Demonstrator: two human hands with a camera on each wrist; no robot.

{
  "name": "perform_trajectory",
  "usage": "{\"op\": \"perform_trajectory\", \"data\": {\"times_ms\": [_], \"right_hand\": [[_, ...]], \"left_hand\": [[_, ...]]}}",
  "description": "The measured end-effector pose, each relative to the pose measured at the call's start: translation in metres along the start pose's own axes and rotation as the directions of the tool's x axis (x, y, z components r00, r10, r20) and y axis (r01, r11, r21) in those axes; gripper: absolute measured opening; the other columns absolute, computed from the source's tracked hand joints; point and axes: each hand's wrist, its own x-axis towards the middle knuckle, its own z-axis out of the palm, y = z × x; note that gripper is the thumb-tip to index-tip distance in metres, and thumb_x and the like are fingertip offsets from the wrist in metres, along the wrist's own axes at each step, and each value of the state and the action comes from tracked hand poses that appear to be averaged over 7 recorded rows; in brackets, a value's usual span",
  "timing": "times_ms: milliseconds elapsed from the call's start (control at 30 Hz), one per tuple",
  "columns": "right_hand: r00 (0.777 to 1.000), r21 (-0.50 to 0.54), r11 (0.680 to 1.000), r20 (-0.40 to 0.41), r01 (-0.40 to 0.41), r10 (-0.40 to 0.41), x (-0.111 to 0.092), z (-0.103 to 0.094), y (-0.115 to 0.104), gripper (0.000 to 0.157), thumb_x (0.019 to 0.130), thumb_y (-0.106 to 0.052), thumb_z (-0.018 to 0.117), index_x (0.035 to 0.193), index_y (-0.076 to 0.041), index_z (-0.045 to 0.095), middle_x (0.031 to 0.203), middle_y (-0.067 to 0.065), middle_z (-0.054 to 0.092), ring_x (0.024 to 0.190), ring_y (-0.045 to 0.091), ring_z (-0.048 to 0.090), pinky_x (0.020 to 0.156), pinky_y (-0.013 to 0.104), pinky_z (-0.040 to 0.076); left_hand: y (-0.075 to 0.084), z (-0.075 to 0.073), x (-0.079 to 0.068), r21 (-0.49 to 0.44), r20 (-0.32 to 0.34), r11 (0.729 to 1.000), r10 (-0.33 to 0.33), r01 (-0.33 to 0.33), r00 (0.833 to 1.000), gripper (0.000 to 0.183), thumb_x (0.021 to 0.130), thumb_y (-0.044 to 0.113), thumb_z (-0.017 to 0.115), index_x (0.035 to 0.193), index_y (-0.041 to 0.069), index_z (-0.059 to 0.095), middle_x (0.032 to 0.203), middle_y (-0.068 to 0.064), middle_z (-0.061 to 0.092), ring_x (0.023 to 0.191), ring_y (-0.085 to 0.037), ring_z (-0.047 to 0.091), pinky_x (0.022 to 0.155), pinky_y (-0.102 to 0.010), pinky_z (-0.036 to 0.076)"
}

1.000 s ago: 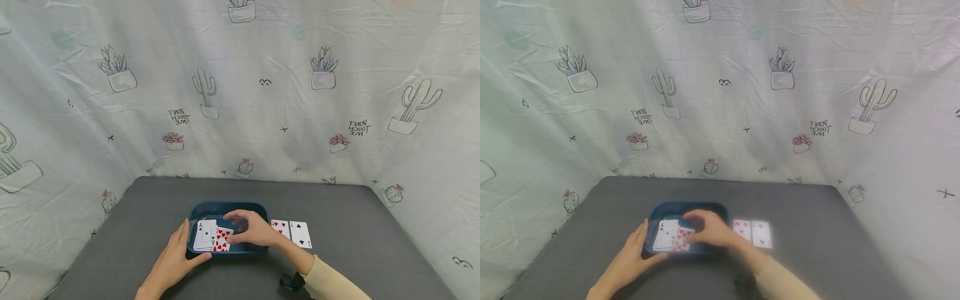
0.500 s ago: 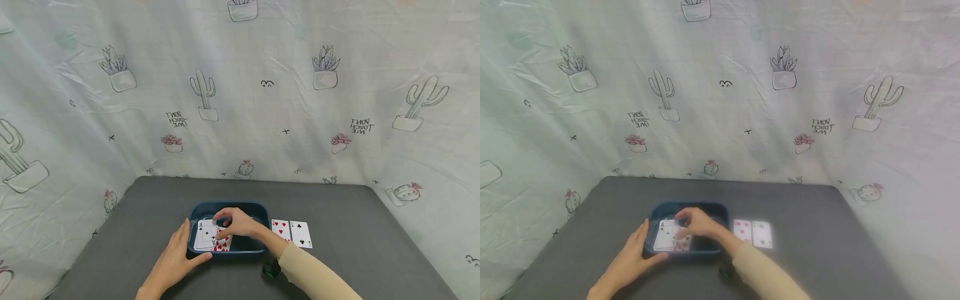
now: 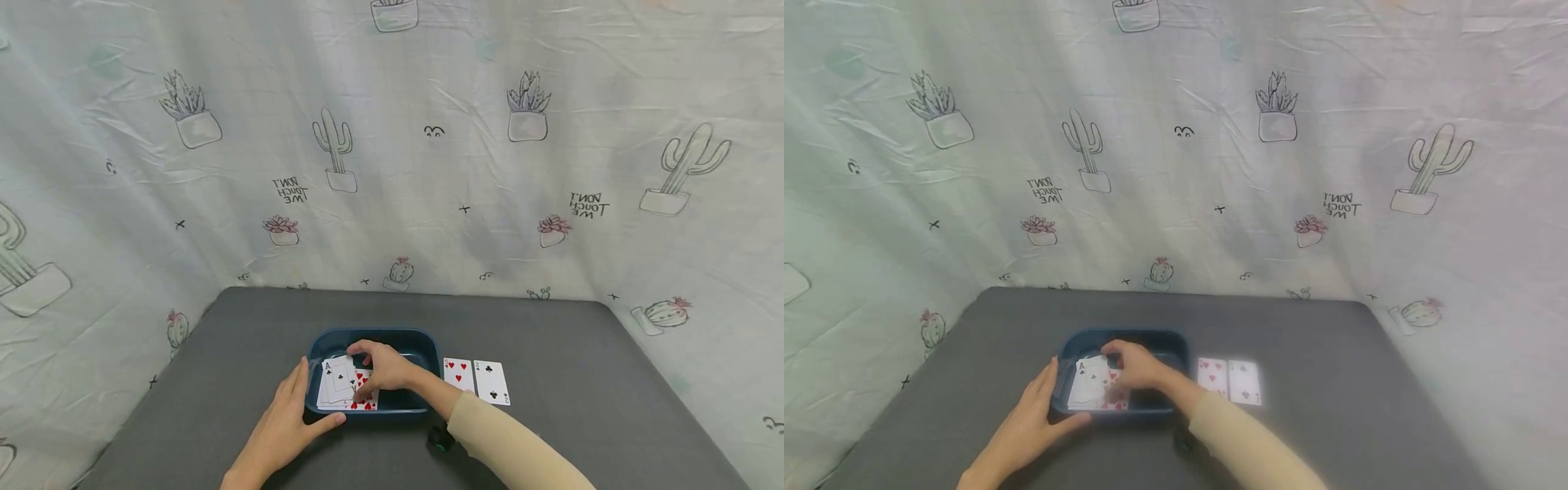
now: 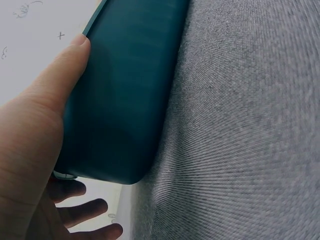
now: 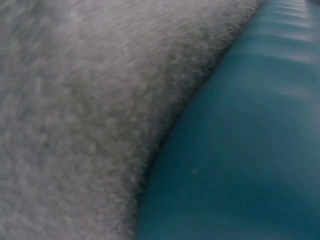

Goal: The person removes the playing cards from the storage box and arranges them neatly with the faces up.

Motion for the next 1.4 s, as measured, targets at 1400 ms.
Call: {"op": "perform_trajectory", "data": {"times_ms": [1400], "right_hand": [[0.994,-0.039,0.995,-0.052,0.09,-0.092,-0.004,0.002,-0.003,0.086,0.068,-0.015,0.093,0.141,-0.006,0.048,0.13,0.007,0.049,0.096,0.012,0.06,0.078,0.018,0.051]], "left_hand": [[-0.002,0.002,0.003,-0.003,0.011,1.0,-0.017,0.017,1.0,0.13,0.072,0.082,0.06,0.156,-0.004,0.01,0.157,-0.027,0.018,0.138,-0.046,0.027,0.103,-0.064,0.03]]}}
